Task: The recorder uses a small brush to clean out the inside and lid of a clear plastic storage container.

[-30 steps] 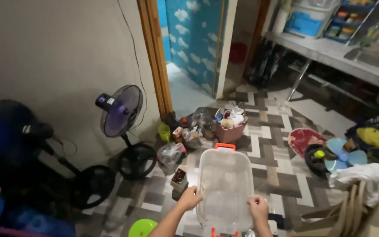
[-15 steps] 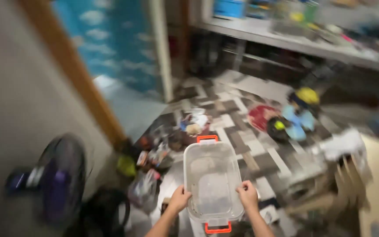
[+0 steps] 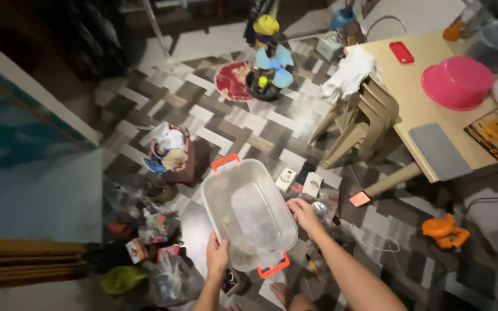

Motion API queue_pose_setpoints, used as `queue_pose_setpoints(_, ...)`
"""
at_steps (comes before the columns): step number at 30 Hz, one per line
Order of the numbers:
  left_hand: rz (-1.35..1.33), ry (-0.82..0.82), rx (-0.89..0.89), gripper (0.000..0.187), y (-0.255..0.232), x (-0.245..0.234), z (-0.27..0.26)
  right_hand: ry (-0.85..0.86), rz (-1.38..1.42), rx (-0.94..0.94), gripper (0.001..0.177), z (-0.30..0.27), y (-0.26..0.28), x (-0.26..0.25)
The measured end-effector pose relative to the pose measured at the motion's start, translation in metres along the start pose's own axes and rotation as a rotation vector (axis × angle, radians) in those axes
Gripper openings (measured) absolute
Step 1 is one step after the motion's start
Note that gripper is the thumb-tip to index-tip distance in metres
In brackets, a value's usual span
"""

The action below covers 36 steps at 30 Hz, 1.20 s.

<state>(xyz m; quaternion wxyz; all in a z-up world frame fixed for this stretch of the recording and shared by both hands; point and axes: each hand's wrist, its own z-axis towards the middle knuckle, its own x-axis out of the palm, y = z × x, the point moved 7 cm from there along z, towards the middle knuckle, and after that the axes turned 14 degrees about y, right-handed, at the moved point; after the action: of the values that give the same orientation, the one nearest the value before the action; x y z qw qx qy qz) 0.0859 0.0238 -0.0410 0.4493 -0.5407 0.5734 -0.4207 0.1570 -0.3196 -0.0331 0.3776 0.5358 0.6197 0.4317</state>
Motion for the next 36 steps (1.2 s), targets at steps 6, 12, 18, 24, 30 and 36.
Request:
queue_pose_setpoints(6,0.075,-0.005,-0.047,0.025,0.104,0.014,0.077,0.033,0.121,-0.089,0.021,0.074,-0.102,-0.016)
queue_pose_setpoints(12,0.114,0.006,0.080,0.017,0.220,0.049,0.165,0.034,0.213,-0.036,0.024,0.158,-0.228,-0.042)
queue_pose_setpoints(18,0.025,-0.060,0.019,0.015,0.378,0.056,0.222,-0.100,-0.202,-0.112,0.035,0.231,-0.556,-0.096)
queue_pose_setpoints(24,-0.088,-0.015,0.214,0.028,0.418,0.043,0.239,0.275,-1.290,0.281,0.018,0.157,-0.786,-0.061)
queue_pose_setpoints(30,-0.051,-0.026,0.334,0.032,0.384,0.007,0.220,0.092,-1.103,0.302,0.018,0.141,-0.796,-0.055)
queue_pose_setpoints(36,-0.076,-0.193,0.221,0.016,0.409,-0.024,0.180,-0.102,-1.127,0.001,0.022,0.194,-0.719,-0.109)
